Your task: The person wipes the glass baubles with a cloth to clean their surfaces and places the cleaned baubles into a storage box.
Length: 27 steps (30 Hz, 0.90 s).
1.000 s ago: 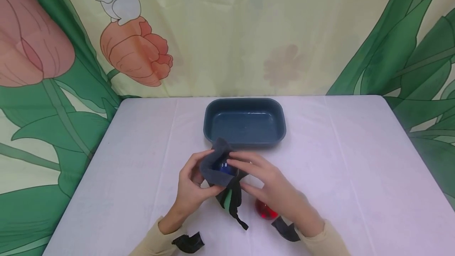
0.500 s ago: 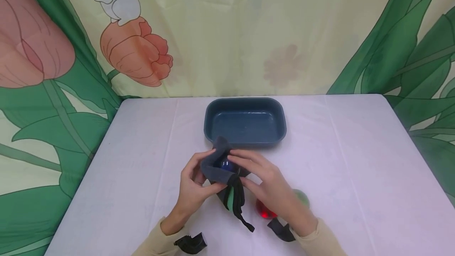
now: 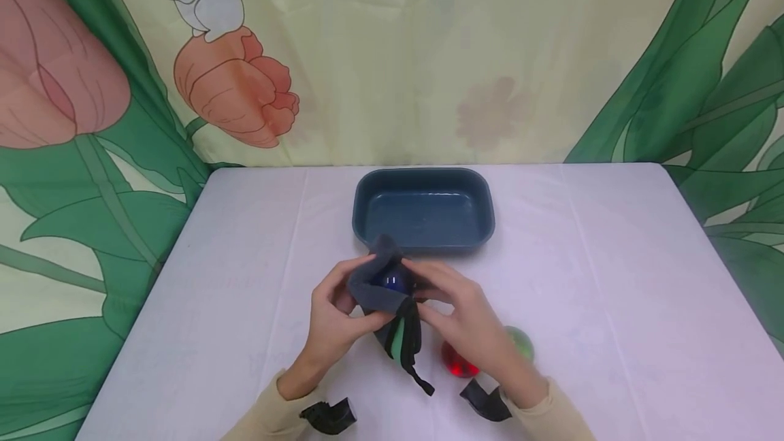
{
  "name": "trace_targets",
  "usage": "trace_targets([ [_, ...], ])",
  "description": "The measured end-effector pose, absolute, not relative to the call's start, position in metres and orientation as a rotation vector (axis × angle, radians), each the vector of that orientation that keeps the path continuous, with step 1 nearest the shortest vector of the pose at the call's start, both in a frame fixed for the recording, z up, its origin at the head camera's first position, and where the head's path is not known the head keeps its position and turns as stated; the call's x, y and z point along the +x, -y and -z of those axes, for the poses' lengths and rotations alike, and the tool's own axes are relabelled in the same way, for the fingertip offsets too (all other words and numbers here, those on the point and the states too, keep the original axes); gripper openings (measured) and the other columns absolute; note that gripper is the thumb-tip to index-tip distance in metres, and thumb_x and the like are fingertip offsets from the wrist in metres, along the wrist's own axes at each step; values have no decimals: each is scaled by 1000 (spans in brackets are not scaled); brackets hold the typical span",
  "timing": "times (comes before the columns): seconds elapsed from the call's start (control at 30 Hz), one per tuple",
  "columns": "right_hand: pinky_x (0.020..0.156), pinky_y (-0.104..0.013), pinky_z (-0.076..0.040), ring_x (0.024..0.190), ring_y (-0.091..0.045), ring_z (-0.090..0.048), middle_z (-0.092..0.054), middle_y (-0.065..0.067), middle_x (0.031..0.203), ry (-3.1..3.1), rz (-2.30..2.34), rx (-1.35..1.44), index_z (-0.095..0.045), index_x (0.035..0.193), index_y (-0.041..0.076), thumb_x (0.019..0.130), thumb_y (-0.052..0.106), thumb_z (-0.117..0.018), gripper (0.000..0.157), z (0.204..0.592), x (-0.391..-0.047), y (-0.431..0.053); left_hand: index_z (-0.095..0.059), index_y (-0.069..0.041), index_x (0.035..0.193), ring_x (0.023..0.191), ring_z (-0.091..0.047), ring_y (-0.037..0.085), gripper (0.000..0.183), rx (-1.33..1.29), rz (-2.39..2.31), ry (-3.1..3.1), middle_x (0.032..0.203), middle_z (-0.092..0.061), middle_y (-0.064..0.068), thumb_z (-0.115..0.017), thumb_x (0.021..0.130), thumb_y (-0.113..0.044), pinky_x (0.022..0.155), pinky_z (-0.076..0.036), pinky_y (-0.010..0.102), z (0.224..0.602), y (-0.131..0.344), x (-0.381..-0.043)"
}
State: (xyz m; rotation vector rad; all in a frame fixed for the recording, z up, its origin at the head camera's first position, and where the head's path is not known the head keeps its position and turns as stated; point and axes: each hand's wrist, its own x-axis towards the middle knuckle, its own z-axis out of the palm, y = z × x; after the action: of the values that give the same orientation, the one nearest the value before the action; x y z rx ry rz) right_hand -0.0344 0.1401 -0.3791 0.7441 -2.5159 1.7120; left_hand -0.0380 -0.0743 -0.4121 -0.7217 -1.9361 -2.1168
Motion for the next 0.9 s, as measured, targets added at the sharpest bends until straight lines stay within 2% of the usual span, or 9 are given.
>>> trace_targets([
  [0.1,90,-24,-54,117,-8,-60,-59,-7,137,2542,-1701,755,-56,141,15,80,-17,-70,70,379,-33,-143,-56,0,132,112,-65,20,67,-724,2114,1937,132,-58,21,-80,72,13,82,-60,36,411,75,-39],
  [0.2,91,-23,-54,119,-6,-59,-59,-5,138,2529,-1636,768,-57,140,15,79,-13,-74,69,379,-31,-145,-57,0,131,110,-65,21,65,-720,2119,1946,132,-58,21,-80,71,13,82,-60,36,409,75,-39],
  [0.43,98,-16,-47,129,-7,-52,-60,-7,137,2419,-1441,863,-64,132,10,71,-14,-81,67,381,-29,-149,-58,0,130,110,-66,23,63,-714,2133,1949,134,-58,20,-80,72,12,81,-60,37,407,72,-39],
  [0.53,99,-17,-46,130,-9,-52,-59,-8,139,2370,-1434,916,-63,132,9,81,2,-79,54,383,-30,-147,-58,0,130,111,-65,23,63,-706,2125,1945,133,-58,20,-81,72,11,81,-60,37,407,72,-39],
  [0.6,99,-18,-46,129,-11,-53,-60,-10,138,2313,-1418,951,-64,131,6,89,17,-72,45,385,-31,-146,-58,0,130,111,-65,22,63,-705,2124,1939,133,-58,20,-81,72,12,81,-60,37,407,72,-39],
  [0.7,100,-18,-46,127,-13,-56,-62,-12,135,2241,-1378,985,-64,130,3,95,34,-61,46,385,-33,-145,-57,1,130,111,-65,21,63,-708,2135,1928,132,-58,21,-80,72,12,80,-60,37,407,71,-39],
  [0.9,99,-17,-46,127,-12,-56,-62,-11,135,2288,-1393,967,-64,131,5,92,34,-63,48,388,-35,-147,-57,0,131,114,-63,21,63,-689,2153,1941,135,-57,20,-79,73,13,82,-60,36,407,71,-39],
])
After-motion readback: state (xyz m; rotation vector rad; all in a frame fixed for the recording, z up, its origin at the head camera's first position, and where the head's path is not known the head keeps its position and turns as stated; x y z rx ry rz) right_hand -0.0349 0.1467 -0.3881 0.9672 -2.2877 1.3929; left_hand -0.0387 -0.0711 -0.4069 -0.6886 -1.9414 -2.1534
